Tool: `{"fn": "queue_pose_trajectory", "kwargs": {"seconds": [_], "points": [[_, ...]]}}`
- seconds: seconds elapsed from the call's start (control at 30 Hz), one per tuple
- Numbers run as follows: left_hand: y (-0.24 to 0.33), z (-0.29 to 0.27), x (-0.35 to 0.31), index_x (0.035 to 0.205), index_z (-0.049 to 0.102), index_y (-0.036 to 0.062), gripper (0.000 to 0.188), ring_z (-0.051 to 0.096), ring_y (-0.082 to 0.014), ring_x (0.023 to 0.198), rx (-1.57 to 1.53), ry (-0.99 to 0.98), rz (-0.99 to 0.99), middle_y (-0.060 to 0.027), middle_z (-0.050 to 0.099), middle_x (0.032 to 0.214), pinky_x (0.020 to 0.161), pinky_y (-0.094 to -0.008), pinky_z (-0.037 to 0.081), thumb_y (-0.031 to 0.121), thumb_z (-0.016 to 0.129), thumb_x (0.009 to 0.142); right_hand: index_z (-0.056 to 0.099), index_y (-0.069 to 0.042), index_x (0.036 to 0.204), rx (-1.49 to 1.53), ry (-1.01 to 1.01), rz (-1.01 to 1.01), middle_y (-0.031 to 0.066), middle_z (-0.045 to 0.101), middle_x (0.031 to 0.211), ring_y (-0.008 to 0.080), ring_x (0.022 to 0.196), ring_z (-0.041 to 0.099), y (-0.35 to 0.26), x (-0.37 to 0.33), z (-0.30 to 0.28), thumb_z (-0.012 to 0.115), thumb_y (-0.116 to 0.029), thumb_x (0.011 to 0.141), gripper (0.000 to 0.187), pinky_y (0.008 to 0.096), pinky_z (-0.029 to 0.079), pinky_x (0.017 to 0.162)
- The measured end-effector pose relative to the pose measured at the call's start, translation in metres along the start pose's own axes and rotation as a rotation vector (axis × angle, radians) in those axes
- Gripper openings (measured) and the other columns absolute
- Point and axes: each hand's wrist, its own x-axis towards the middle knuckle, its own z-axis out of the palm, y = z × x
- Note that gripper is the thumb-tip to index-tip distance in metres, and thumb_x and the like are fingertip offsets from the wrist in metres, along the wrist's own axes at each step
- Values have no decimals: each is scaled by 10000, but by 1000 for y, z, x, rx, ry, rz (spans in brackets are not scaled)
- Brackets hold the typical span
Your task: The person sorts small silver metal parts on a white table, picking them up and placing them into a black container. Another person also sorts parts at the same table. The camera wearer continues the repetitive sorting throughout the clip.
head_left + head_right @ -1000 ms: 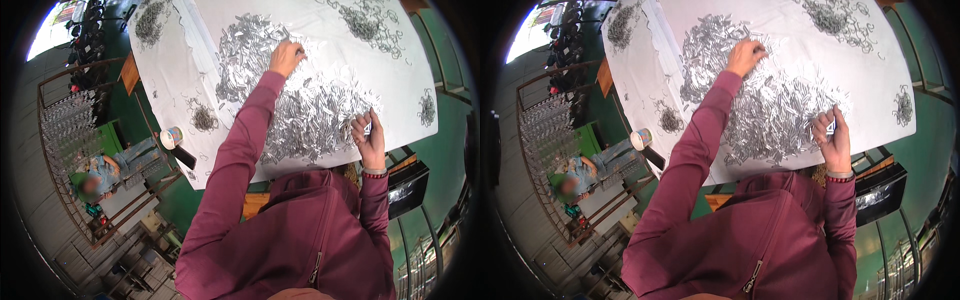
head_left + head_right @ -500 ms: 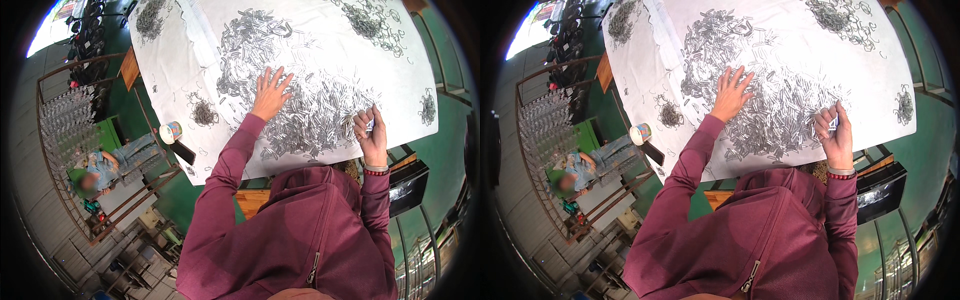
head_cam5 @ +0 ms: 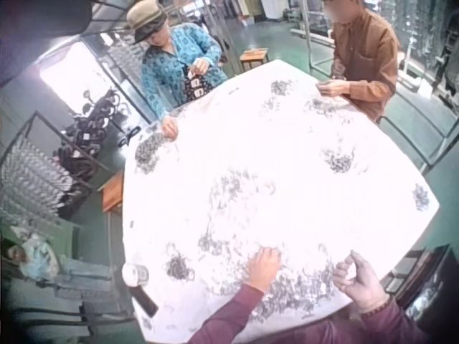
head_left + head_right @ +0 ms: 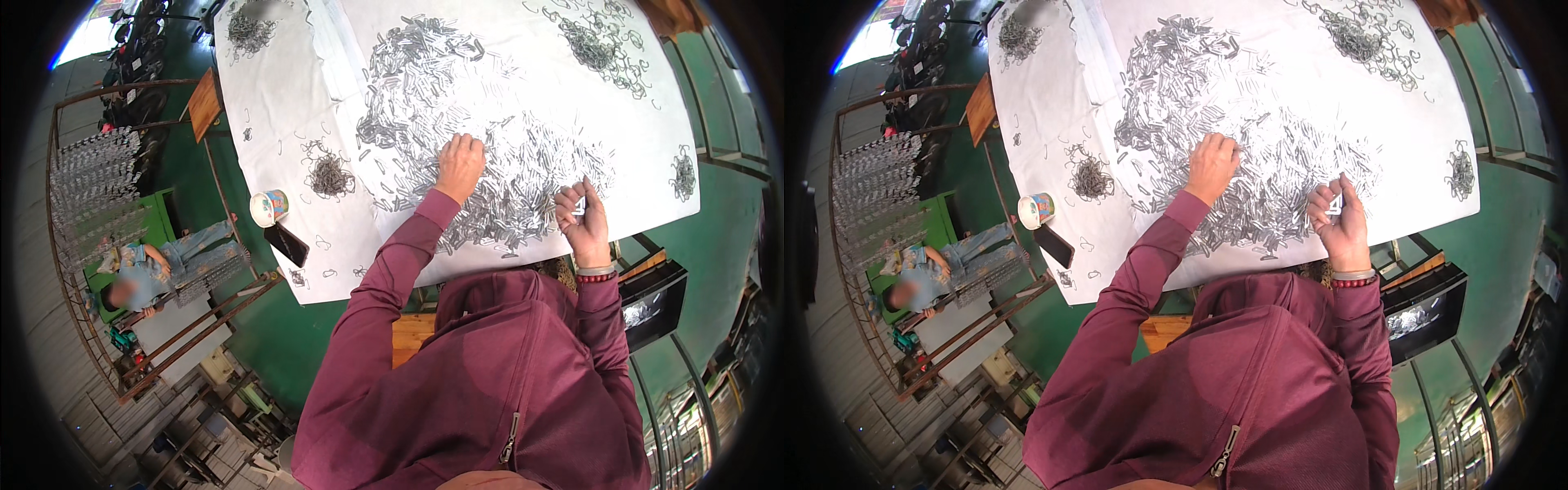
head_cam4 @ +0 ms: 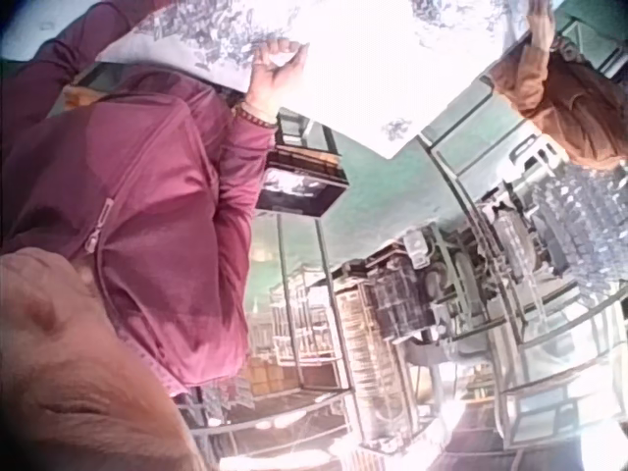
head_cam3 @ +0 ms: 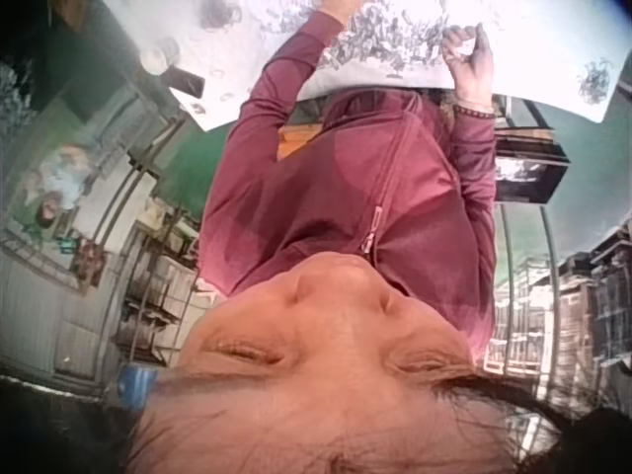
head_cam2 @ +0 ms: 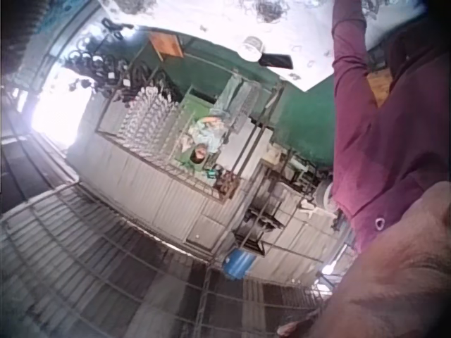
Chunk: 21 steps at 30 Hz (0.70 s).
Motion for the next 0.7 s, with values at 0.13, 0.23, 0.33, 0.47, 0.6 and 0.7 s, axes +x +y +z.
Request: {"fn": "queue_pose_trajectory", "kwargs": {"seconds": [0.13, 0.23, 0.33, 0.47, 0.6, 0.7], "points": [[17, -19, 7, 899, 609, 29, 104, 622, -269, 766, -304, -2, -164, -112, 635, 835, 664, -353, 498, 103, 627, 828, 461, -65, 886, -89, 169, 26, 76, 470, 801, 201, 730, 451, 18, 15, -19, 435, -243, 972, 199, 325, 434, 631], [54, -48, 6, 944, 625, 3, 146, 648, -269, 708, -620, -26, -128, -137, 670, 804, 637, -343, 502, 115, 620, 852, 476, -56, 920, -187, 137, 45, 91, 508, 844, 229, 784, 498, 28, 19, -20, 421, -248, 977, 208, 372, 476, 721], [72, -62, 7, 977, 640, 15, 175, 639, -263, 737, -689, -109, -34, -128, 669, 819, 662, -354, 499, 115, 637, 834, 495, -54, 946, -222, 270, 20, 87, 509, 847, 230, 789, 507, 38, 16, 8, 444, -251, 973, 205, 373, 480, 735], [44, -31, 31, 1082, 624, 45, 293, 564, -293, 946, -310, -29, -112, -138, 613, 994, 797, -372, 467, 104, 661, 797, 477, -84, 871, -179, 102, 57, 55, 462, 790, 168, 693, 442, 24, 14, -2, 510, -256, 951, 193, 266, 396, 548], [42, 29, 25, 1218, 531, 20, 444, 420, -381, 1126, -120, -79, -99, -224, 435, 1226, 929, -429, 409, 67, 636, 789, 361, -116, 705, -64, -114, 101, -5, 296, 643, 103, 547, 289, 3, 5, -4, 505, -288, 957, 337, 223, 250, 413], [72, 47, 15, 1251, 485, -20, 450, 396, -399, 1175, -154, -71, 26, -256, 402, 1267, 996, -461, 375, -1, 560, 807, 422, -110, 760, -134, -9, 23, 10, 369, 664, 126, 581, 363, -6, -2, -9, 487, -291, 964, 281, 230, 333, 472]]}}
